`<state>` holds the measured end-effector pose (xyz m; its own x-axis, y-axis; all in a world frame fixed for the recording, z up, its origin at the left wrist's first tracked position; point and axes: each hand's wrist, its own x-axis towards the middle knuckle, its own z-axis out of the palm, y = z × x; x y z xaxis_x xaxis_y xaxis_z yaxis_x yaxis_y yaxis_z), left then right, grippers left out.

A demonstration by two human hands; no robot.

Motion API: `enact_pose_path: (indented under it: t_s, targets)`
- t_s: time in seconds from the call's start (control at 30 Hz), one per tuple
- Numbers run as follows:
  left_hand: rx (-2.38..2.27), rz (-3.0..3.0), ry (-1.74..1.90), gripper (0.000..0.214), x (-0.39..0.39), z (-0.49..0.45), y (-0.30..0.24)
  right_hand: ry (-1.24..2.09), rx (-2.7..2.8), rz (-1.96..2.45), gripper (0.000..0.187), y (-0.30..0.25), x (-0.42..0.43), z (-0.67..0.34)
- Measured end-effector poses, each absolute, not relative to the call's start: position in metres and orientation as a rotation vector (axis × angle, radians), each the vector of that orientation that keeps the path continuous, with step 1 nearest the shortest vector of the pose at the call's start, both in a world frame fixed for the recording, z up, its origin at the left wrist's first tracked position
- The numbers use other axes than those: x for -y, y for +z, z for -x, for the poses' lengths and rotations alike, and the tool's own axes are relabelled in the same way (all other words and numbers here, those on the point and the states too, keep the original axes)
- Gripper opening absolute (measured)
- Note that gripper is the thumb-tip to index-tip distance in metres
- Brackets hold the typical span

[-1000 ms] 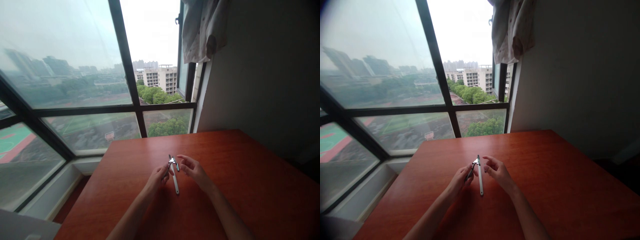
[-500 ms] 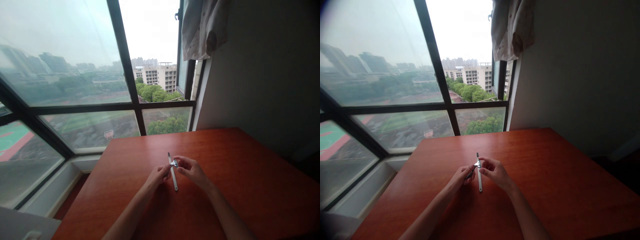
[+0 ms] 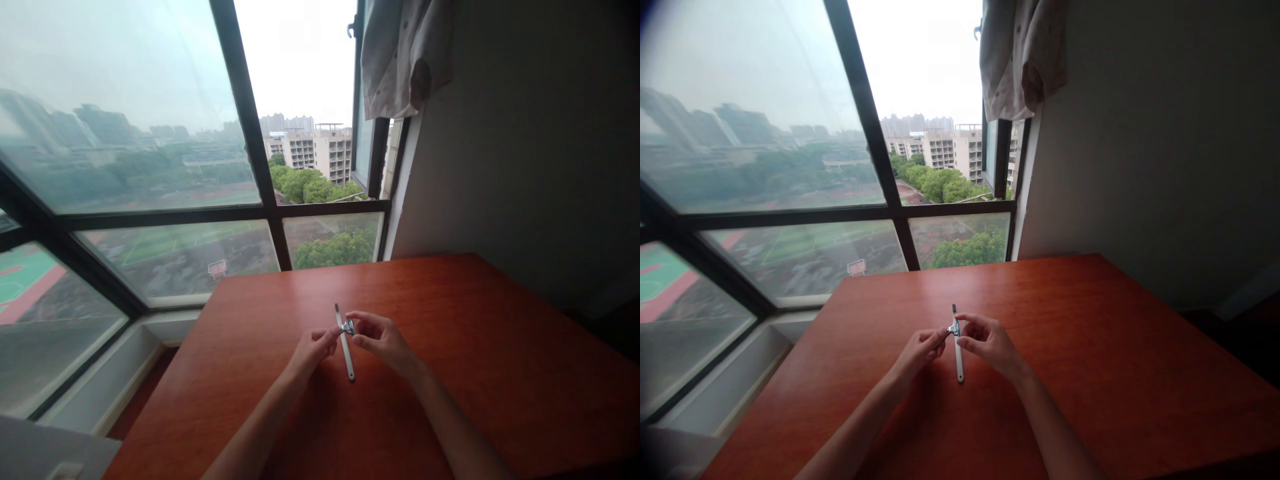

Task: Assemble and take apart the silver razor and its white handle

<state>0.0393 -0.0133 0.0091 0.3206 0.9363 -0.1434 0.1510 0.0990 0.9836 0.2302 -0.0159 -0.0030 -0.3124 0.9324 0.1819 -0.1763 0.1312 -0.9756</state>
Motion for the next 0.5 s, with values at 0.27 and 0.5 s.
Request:
enact_pose_path:
  t_s: [0.27,0.5]
  targets:
    - [-1.052,-1.327,0.827,0.061,0.0143,-0.0405,0.0051,1.405,1.349,0.751,0.046,0.0017,0.0175,-0.2280]
    - [-1.042,-1.300,0.803,0.061,0.0161,-0.0406,0.0070,1.432,1.335,0.723,0.045,0.0031,0.0182,-0.2285]
